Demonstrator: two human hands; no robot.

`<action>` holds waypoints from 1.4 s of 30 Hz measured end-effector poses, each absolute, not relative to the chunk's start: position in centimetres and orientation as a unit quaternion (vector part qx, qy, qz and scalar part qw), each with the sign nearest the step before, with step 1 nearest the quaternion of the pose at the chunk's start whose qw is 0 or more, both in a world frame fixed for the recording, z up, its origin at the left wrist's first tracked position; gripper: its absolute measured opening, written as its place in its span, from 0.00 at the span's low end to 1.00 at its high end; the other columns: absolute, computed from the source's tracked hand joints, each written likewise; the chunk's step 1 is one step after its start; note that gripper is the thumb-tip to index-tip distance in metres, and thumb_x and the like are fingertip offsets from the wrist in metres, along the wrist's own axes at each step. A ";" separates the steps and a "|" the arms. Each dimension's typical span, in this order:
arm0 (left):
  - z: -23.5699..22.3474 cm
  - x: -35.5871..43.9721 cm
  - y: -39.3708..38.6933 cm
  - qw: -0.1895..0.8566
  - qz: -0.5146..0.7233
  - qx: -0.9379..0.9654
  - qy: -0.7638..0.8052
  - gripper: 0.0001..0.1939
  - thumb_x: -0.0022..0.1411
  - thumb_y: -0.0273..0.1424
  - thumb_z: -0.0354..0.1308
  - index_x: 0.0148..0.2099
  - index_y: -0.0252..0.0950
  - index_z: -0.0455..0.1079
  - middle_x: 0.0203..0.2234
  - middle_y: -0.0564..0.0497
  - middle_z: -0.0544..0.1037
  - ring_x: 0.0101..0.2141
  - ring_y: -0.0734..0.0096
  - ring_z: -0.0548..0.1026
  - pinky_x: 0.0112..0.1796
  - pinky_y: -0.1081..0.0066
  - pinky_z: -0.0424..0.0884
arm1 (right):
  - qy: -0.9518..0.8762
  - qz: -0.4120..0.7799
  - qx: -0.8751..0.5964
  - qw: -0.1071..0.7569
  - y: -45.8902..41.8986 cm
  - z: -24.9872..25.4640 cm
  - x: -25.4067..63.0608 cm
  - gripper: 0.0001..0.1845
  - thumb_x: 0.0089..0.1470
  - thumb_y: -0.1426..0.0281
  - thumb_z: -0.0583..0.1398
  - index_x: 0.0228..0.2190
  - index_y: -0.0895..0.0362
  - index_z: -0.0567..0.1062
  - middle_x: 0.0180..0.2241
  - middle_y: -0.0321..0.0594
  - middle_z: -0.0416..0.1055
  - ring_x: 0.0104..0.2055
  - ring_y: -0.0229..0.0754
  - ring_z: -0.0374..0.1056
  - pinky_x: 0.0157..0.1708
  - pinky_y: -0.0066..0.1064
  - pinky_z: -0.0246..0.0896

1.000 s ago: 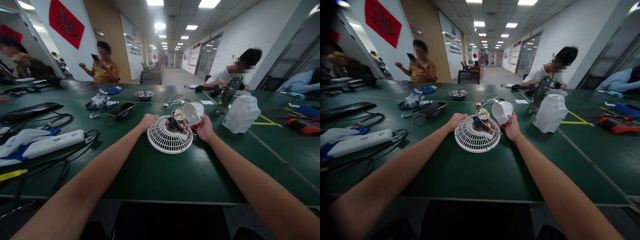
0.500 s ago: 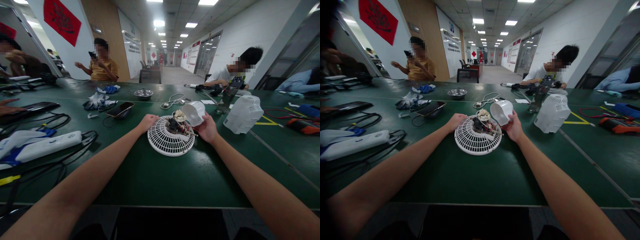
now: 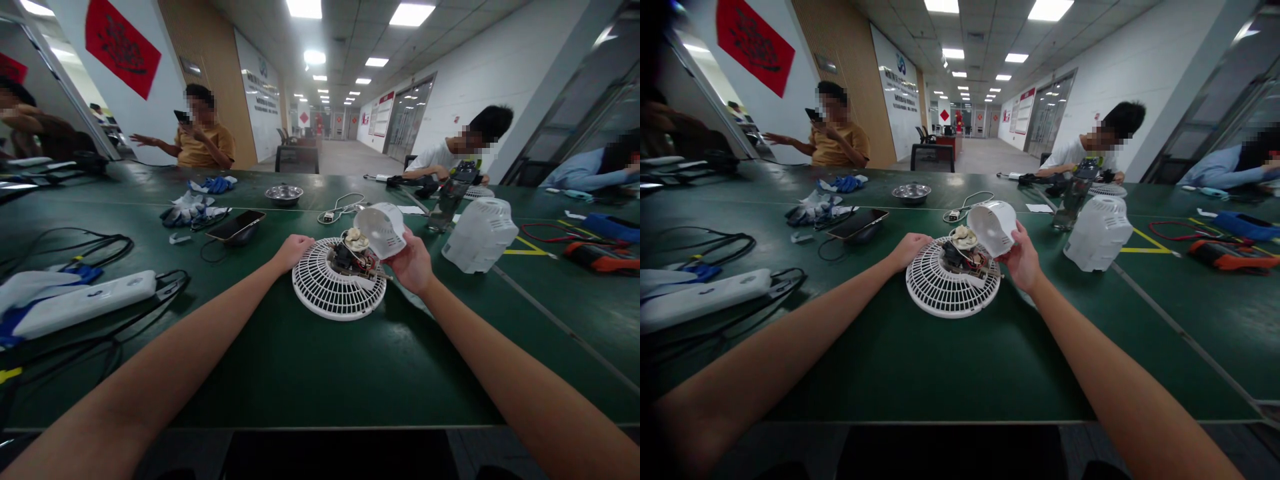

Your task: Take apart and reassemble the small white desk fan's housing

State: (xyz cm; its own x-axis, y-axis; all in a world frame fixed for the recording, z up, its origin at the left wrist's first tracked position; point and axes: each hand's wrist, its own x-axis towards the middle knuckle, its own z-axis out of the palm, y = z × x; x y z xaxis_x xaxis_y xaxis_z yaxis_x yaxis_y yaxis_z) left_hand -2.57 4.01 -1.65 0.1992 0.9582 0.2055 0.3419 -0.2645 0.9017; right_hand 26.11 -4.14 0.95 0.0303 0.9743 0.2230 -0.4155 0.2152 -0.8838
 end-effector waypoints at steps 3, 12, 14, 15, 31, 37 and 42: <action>-1.9 -2.6 4.4 0.364 0.414 0.686 0.475 0.14 0.59 0.37 0.58 0.25 0.35 0.75 0.19 0.53 0.74 0.28 0.64 0.74 0.32 0.69 0.67 | -0.454 0.524 -0.315 0.648 -4.3 1.0 25.7 0.30 0.46 0.59 0.65 0.52 0.42 0.68 0.46 0.33 0.74 0.39 0.44 0.71 0.29 0.34 0.72; -0.5 -2.4 4.3 0.223 0.411 0.762 0.448 0.14 0.56 0.30 0.61 0.43 0.35 0.82 0.42 0.44 0.83 0.39 0.60 0.77 0.45 0.65 0.70 | -0.497 0.482 -0.315 0.649 -4.8 0.7 25.5 0.31 0.46 0.65 0.67 0.52 0.40 0.69 0.44 0.33 0.73 0.39 0.43 0.69 0.32 0.34 0.73; 0.5 -1.6 3.6 0.220 0.386 0.800 0.402 0.15 0.57 0.29 0.59 0.45 0.36 0.82 0.42 0.45 0.83 0.40 0.58 0.77 0.46 0.64 0.70 | -0.513 0.463 -0.324 0.646 -5.0 0.9 25.4 0.32 0.46 0.65 0.68 0.53 0.38 0.69 0.41 0.33 0.72 0.38 0.44 0.69 0.32 0.35 0.74; 1.0 -1.1 3.2 0.226 0.375 0.814 0.382 0.15 0.57 0.29 0.59 0.45 0.37 0.82 0.42 0.46 0.83 0.43 0.57 0.77 0.48 0.63 0.69 | -0.523 0.453 -0.331 0.642 -5.1 1.0 25.4 0.32 0.46 0.65 0.68 0.53 0.38 0.68 0.39 0.33 0.72 0.37 0.44 0.69 0.32 0.36 0.74; 2.2 0.8 1.8 0.282 0.414 0.792 0.348 0.15 0.62 0.32 0.49 0.37 0.35 0.78 0.36 0.47 0.81 0.38 0.58 0.74 0.43 0.66 0.68 | -0.740 0.237 -0.371 0.508 -7.5 2.3 24.7 0.43 0.45 0.65 0.72 0.61 0.40 0.65 0.46 0.39 0.73 0.45 0.53 0.70 0.55 0.58 0.64; 2.6 0.3 1.6 0.360 0.379 0.793 0.314 0.18 0.65 0.38 0.49 0.33 0.34 0.77 0.35 0.46 0.80 0.38 0.58 0.74 0.40 0.65 0.69 | -0.759 0.219 -0.374 0.485 -7.2 2.3 25.1 0.43 0.44 0.67 0.70 0.60 0.40 0.66 0.49 0.40 0.73 0.48 0.58 0.68 0.56 0.63 0.59; 3.2 0.1 0.6 0.371 0.348 0.816 0.274 0.21 0.55 0.43 0.65 0.46 0.34 0.77 0.44 0.42 0.81 0.43 0.55 0.77 0.42 0.66 0.69 | -0.744 0.236 -0.388 0.490 -7.3 2.5 25.1 0.44 0.42 0.67 0.72 0.60 0.41 0.67 0.47 0.41 0.75 0.48 0.60 0.69 0.58 0.67 0.56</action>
